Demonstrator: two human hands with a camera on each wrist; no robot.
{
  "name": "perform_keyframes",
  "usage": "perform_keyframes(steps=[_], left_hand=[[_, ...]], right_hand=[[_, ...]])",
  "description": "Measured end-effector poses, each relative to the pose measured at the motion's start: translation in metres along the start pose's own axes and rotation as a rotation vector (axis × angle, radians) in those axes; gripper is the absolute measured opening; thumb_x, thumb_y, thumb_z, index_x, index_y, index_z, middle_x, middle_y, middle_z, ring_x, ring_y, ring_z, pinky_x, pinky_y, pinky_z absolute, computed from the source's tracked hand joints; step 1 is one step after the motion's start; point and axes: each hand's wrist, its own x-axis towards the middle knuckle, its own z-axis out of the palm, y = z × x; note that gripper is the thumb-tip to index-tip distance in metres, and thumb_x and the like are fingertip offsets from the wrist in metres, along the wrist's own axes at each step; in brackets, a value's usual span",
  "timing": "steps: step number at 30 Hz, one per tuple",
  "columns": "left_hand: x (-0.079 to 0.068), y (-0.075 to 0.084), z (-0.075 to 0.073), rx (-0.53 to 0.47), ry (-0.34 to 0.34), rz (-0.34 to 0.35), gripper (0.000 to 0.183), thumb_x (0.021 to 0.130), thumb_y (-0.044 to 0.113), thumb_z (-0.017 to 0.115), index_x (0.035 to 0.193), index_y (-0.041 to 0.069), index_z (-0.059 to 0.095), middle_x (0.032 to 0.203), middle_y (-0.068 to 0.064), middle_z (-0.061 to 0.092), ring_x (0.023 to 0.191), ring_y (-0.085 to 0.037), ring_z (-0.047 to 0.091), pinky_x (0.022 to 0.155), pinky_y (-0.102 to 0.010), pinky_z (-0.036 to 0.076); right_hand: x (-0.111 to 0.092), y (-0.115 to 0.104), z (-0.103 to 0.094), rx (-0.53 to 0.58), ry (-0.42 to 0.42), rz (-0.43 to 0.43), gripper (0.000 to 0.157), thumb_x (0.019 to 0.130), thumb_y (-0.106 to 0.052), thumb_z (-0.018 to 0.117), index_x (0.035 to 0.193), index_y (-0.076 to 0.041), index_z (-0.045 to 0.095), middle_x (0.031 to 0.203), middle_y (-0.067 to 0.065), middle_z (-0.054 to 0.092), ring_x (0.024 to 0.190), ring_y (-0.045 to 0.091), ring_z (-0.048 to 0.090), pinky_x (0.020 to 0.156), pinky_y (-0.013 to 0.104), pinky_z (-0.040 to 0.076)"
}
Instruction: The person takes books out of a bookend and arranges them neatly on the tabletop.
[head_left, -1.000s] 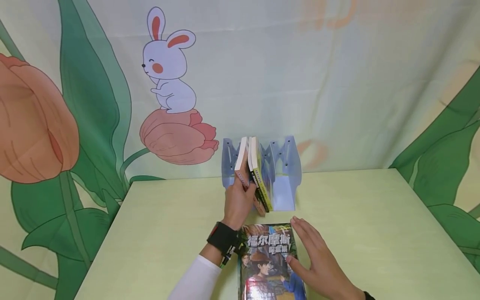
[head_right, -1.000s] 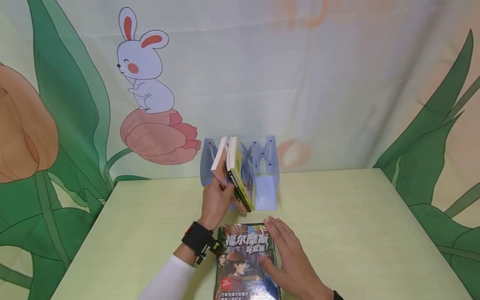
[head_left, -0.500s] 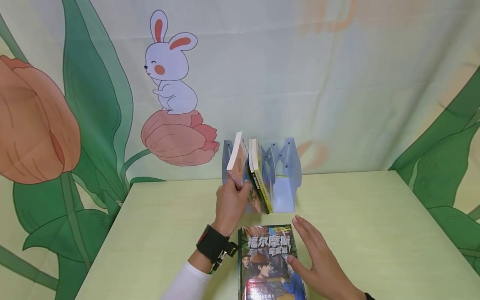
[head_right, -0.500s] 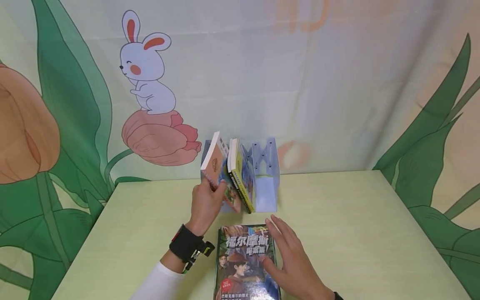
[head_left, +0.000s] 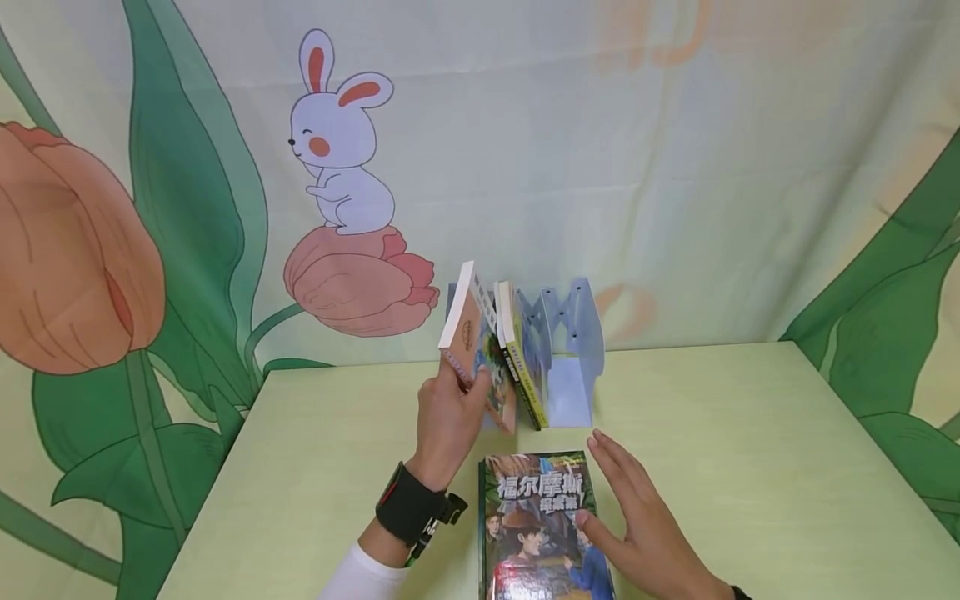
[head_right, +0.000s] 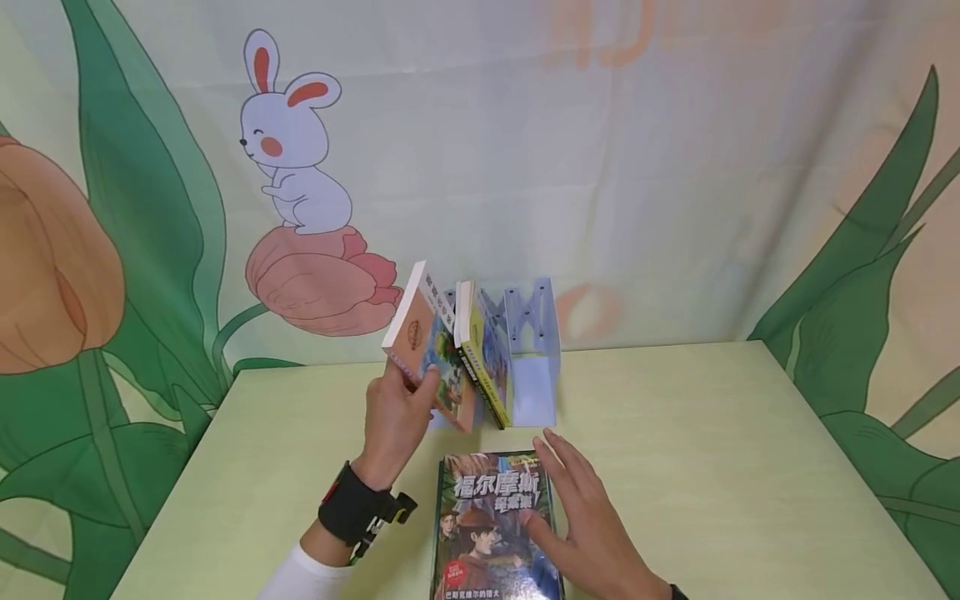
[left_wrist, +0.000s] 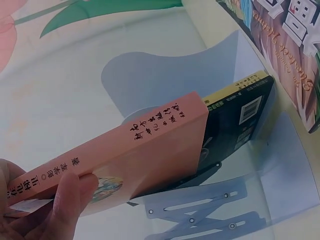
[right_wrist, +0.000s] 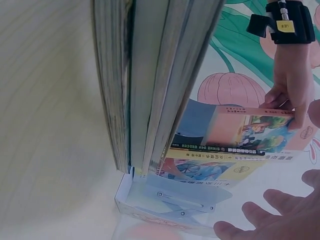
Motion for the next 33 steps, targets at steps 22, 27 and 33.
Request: perform_keyframes(steps=[22, 27, 33], left_hand=[[-0.018, 0.01, -0.027, -0.002, 0.045, 0.095, 0.045, 0.097, 0.016, 0.059, 0.14, 0.007, 0.049, 0.093, -0.015, 0.075, 0.053, -0.009, 0.055, 0.043, -0.022, 0.035], [-0.022, 0.014, -0.033, -0.01, 0.056, 0.121, 0.045, 0.096, 0.014, 0.061, 0.138, 0.005, 0.05, 0.094, -0.016, 0.075, 0.053, -0.009, 0.054, 0.044, -0.021, 0.034], [-0.031, 0.018, -0.038, -0.01, 0.029, 0.101, 0.047, 0.096, 0.014, 0.06, 0.141, 0.006, 0.047, 0.096, -0.016, 0.074, 0.051, -0.006, 0.047, 0.044, -0.022, 0.03]], right_hand=[[0.004, -0.002, -0.003, -0.008, 0.004, -0.01, 0.086, 0.088, -0.026, 0.071, 0.158, -0.022, 0.021, 0.162, 0.005, 0.025, 0.145, 0.026, 0.033, 0.097, 0.059, 0.045], [0.008, -0.003, -0.007, 0.015, 0.001, -0.035, 0.088, 0.087, -0.027, 0.072, 0.158, -0.02, 0.021, 0.164, 0.006, 0.022, 0.148, 0.024, 0.029, 0.097, 0.06, 0.044], [0.021, -0.008, -0.014, 0.067, 0.022, -0.07, 0.091, 0.084, -0.023, 0.073, 0.158, -0.018, 0.021, 0.164, 0.007, 0.02, 0.151, 0.019, 0.023, 0.101, 0.06, 0.041]])
